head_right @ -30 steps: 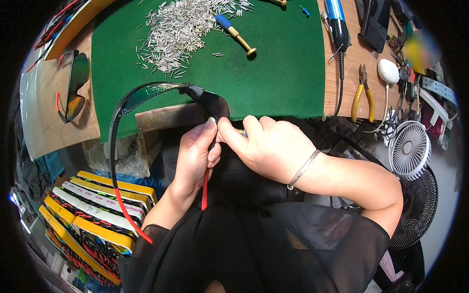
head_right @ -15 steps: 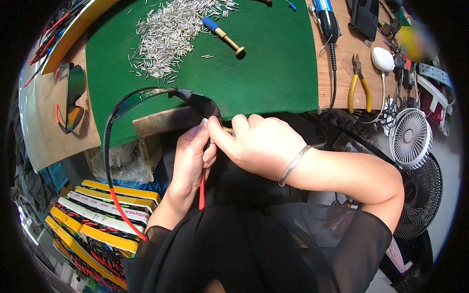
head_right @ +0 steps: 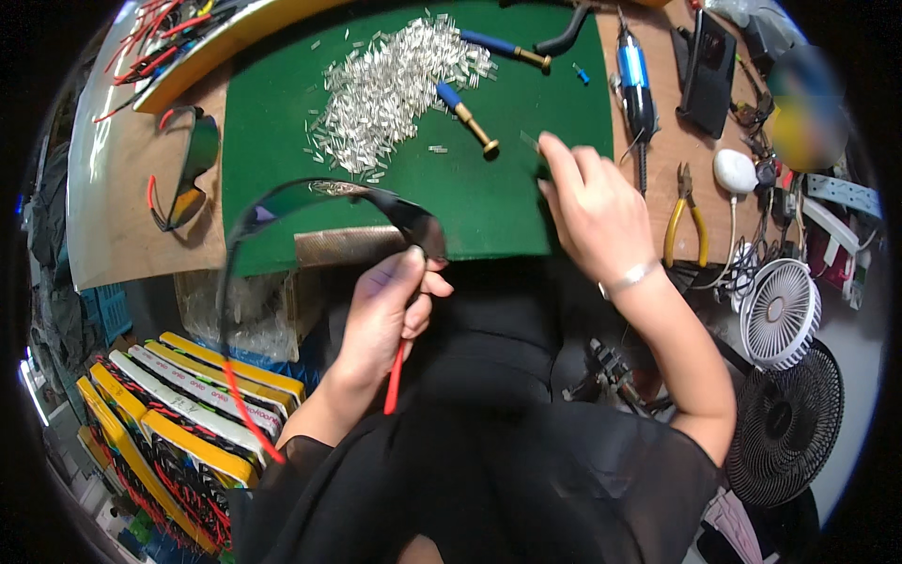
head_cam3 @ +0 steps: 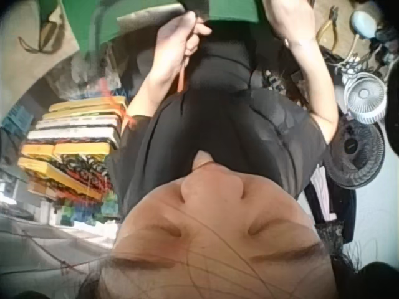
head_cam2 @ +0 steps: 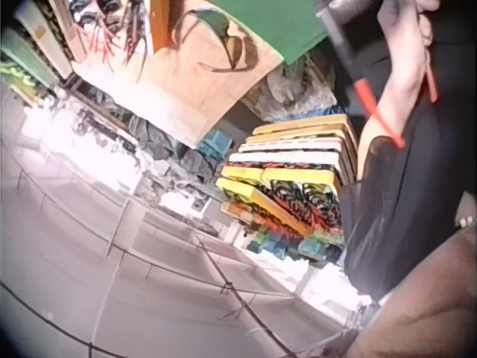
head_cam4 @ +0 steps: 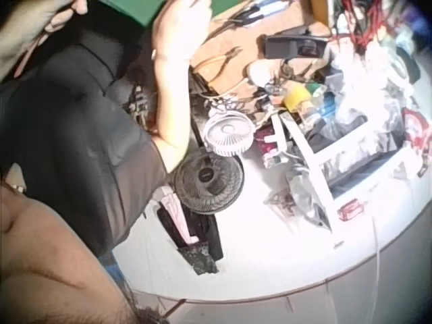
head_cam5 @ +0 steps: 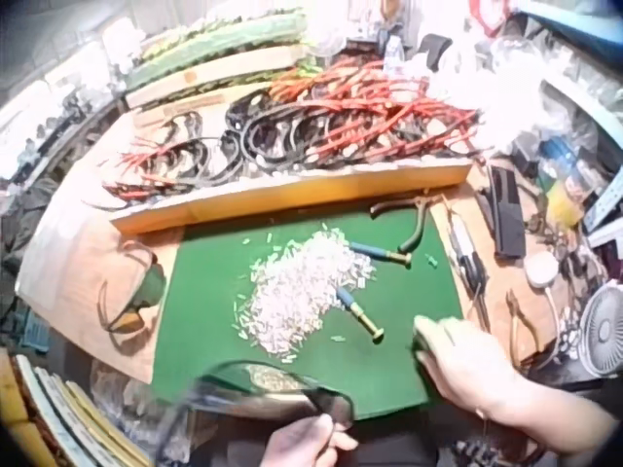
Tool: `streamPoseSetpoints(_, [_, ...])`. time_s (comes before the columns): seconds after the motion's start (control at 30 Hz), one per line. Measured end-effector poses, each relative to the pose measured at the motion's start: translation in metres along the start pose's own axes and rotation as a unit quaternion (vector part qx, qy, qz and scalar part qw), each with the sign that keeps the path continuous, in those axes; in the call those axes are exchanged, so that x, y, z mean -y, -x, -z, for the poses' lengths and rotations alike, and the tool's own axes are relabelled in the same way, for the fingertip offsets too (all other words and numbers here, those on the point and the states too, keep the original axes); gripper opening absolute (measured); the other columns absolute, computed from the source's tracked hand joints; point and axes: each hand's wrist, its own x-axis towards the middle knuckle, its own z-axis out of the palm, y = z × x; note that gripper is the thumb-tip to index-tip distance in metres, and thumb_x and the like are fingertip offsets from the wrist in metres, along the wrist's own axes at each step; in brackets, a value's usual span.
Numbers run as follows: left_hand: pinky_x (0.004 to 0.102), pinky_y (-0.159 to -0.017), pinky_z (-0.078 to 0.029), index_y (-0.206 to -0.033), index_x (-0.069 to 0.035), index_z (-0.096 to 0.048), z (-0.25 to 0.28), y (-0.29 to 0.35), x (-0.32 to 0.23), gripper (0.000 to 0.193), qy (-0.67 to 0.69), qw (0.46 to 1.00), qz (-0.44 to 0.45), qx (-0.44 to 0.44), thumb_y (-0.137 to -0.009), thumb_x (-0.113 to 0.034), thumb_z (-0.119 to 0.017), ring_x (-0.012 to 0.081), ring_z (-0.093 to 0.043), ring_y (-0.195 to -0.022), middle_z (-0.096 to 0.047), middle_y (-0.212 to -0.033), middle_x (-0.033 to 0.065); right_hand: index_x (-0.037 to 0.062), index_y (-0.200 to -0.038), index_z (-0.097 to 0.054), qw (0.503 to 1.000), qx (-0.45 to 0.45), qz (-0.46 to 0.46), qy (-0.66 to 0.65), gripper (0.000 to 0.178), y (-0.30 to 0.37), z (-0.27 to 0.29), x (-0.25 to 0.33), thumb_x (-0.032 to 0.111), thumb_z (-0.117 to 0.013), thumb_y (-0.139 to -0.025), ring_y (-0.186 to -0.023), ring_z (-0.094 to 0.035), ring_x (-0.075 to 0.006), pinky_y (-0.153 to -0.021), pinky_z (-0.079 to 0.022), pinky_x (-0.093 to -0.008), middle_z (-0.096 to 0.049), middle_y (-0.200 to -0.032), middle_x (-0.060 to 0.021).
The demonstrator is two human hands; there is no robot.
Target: The person assembles sunglasses by inserting small metal pins into the frame arms using a blue-handled tool. They repeatedly pick up sunglasses from a tray, insert pins into both arms, and place the finished units back into the tray.
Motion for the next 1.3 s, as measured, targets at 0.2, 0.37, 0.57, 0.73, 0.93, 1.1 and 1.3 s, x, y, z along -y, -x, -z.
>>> streamPoseSetpoints(0.2, [0.0152,-0.041,-0.029,-0.1,0.001,-0.052,0.001,0.013,-0.019,0.022,-0.087,0.996,-0.022,0.002,-0.093,-0.018,-0.044,0.0013,-0.038,-0.049,-0.06,-0.076,0.0033,0.0017,-0.112,-0.051,0.999,-0.041,-0.022,0.014,0.048,-0.014,-0.003,0.011,0.022,-0.067,-0.072,-0.092,-0.049,-0.0291,-0.078,-0.041,-0.0369,-0.05,-0.102,-0.0117])
streamPoseSetpoints(0.37, [0.015,-0.043,-0.031,-0.1,0.0,-0.053,-0.007,0.009,-0.013,0.021,-0.114,0.992,-0.043,0.037,-0.092,-0.016,-0.044,0.0015,-0.039,-0.05,-0.06,-0.078,0.0032,0.0003,-0.107,-0.052,0.916,0.089,-0.02,-0.391,0.037,-0.02,0.031,0.052,0.018,-0.063,-0.076,-0.072,-0.057,-0.0287,-0.064,-0.047,-0.0346,-0.056,-0.088,-0.0156])
streamPoseSetpoints(0.57, [0.0179,-0.052,-0.044,-0.123,0.001,-0.041,0.002,0.017,-0.012,0.034,-0.072,0.994,0.007,0.086,-0.091,-0.009,-0.041,0.0064,-0.05,-0.06,-0.06,-0.095,0.0109,0.0001,-0.09,-0.057,0.912,-0.051,0.039,-0.406,0.015,-0.022,0.005,0.054,0.006,-0.058,-0.077,-0.067,-0.059,-0.0295,-0.058,-0.048,-0.033,-0.058,-0.078,-0.0149])
streamPoseSetpoints(0.73, [0.0169,-0.047,-0.039,-0.115,0.003,-0.045,0.001,0.019,-0.009,0.027,-0.037,0.996,0.01,0.086,-0.092,-0.01,-0.04,0.0056,-0.046,-0.054,-0.06,-0.088,0.0075,0.0027,-0.089,-0.058,0.917,-0.042,0.057,-0.392,0.015,-0.021,0.011,0.066,0.003,-0.059,-0.074,-0.064,-0.058,-0.0271,-0.055,-0.047,-0.0319,-0.057,-0.074,-0.0117])
streamPoseSetpoints(0.93, [0.0156,-0.041,-0.031,-0.116,0.0,-0.045,-0.005,0.021,-0.011,0.026,-0.044,0.996,0.014,0.076,-0.093,-0.01,-0.039,0.0028,-0.037,-0.047,-0.06,-0.087,0.008,0.0,-0.088,-0.058,0.885,0.025,-0.063,-0.461,0.01,-0.021,0.013,0.058,0.005,-0.056,-0.08,-0.063,-0.059,-0.0249,-0.059,-0.047,-0.0301,-0.058,-0.076,-0.012])
streamPoseSetpoints(1.1, [0.0152,-0.042,-0.034,-0.115,0.0,-0.045,0.001,0.012,-0.004,0.027,-0.047,0.995,0.013,0.09,-0.094,-0.015,-0.039,0.0033,-0.039,-0.049,-0.06,-0.084,0.0068,-0.0004,-0.087,-0.058,0.88,-0.004,-0.051,-0.472,0.009,-0.019,0.002,0.062,0.005,-0.055,-0.08,-0.064,-0.059,-0.0264,-0.059,-0.047,-0.0314,-0.057,-0.075,-0.0134])
streamPoseSetpoints(1.3, [0.0143,-0.039,-0.025,-0.106,-0.001,-0.05,0.017,0.002,0.009,0.026,0.084,0.991,0.077,0.07,-0.094,-0.022,-0.042,0.001,-0.032,-0.045,-0.055,-0.074,0.0012,0.0007,-0.09,-0.057,0.902,0.07,-0.007,-0.427,0.019,-0.028,-0.008,0.055,0.018,-0.058,-0.081,-0.068,-0.059,-0.0275,-0.06,-0.047,-0.0332,-0.058,-0.077,-0.014])
